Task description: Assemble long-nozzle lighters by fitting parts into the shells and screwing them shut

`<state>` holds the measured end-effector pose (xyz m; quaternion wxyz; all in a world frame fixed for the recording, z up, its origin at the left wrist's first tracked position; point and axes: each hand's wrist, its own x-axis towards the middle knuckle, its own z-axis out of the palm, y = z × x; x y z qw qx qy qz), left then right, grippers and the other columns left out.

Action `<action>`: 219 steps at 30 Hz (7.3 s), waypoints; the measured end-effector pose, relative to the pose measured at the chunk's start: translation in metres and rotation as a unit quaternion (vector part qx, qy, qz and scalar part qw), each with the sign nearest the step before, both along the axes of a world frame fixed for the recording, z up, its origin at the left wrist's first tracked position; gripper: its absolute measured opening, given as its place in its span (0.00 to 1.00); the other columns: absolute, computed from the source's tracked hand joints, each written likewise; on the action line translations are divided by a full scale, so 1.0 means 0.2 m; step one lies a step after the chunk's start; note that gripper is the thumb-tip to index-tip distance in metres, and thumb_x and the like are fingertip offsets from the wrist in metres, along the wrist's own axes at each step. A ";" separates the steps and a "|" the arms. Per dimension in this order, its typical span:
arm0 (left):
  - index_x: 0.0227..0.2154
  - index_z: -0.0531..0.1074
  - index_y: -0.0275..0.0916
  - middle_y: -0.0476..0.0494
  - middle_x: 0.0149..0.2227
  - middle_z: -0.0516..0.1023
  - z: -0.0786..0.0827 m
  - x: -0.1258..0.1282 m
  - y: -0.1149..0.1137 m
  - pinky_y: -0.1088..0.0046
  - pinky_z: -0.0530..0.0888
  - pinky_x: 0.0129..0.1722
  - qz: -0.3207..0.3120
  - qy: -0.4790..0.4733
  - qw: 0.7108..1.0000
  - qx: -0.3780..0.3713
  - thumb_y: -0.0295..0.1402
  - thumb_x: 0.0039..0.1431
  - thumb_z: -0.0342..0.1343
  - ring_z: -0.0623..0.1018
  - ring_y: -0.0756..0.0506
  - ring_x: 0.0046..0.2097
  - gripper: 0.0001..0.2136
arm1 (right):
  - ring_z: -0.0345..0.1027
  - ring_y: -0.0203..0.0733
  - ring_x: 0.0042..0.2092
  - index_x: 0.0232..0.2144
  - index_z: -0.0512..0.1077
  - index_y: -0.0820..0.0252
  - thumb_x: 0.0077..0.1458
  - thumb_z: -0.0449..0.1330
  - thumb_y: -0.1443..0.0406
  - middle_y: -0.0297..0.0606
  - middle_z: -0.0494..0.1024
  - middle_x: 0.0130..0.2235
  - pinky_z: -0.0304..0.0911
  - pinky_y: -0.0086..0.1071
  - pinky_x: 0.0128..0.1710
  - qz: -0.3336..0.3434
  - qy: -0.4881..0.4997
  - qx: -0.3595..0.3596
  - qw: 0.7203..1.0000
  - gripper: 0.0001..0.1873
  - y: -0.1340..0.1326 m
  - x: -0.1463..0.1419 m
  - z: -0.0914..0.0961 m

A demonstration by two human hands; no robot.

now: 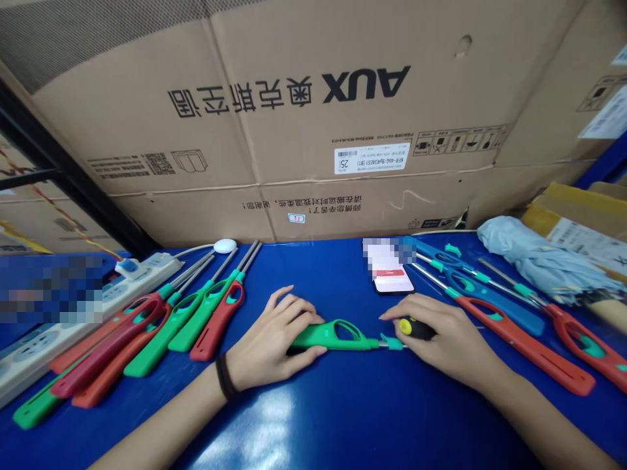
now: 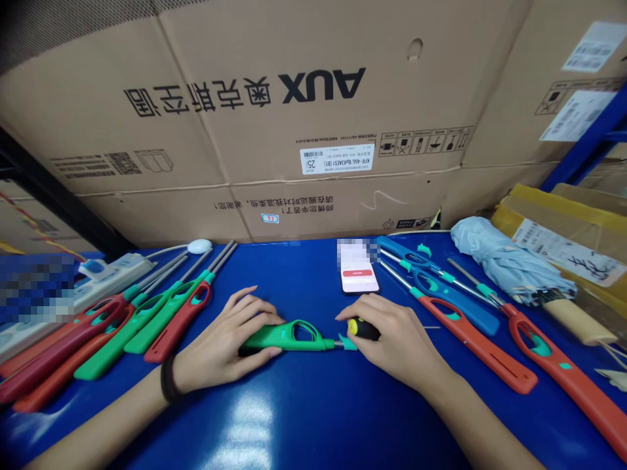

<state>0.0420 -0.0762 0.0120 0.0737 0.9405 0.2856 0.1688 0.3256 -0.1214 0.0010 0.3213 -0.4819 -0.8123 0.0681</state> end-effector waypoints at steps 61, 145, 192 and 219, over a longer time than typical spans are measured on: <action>0.42 0.74 0.40 0.48 0.37 0.79 0.06 -0.05 0.02 0.53 0.50 0.61 -0.078 -0.026 0.997 -0.009 0.33 0.52 0.61 0.77 0.47 0.37 0.13 | 0.71 0.35 0.37 0.38 0.74 0.48 0.58 0.58 0.63 0.30 0.74 0.41 0.62 0.28 0.34 0.081 -0.066 -0.110 0.988 0.07 -0.04 -0.08 0.01; 0.44 0.73 0.35 0.44 0.32 0.78 -0.05 -0.04 0.03 0.72 0.72 0.33 -0.054 -0.146 0.985 0.068 0.33 0.60 0.57 0.73 0.49 0.31 0.10 | 0.70 0.37 0.32 0.40 0.76 0.50 0.55 0.62 0.61 0.35 0.72 0.33 0.64 0.29 0.29 0.021 -0.082 -0.041 0.996 0.09 0.02 0.07 0.02; 0.34 0.75 0.37 0.47 0.29 0.79 -0.06 0.02 -0.02 0.76 0.69 0.32 -0.074 -0.136 0.986 -0.059 0.41 0.60 0.56 0.76 0.50 0.29 0.12 | 0.65 0.36 0.32 0.40 0.73 0.59 0.56 0.60 0.66 0.34 0.76 0.31 0.57 0.27 0.25 0.093 -0.037 0.041 0.994 0.08 -0.04 -0.07 0.00; 0.32 0.73 0.39 0.48 0.33 0.76 0.07 -0.19 0.18 0.68 0.67 0.41 0.085 0.045 0.995 -0.022 0.40 0.54 0.59 0.74 0.45 0.38 0.09 | 0.68 0.36 0.22 0.27 0.77 0.54 0.60 0.51 0.52 0.35 0.72 0.26 0.48 0.28 0.17 -0.110 -0.135 0.043 0.984 0.20 0.01 0.00 -0.02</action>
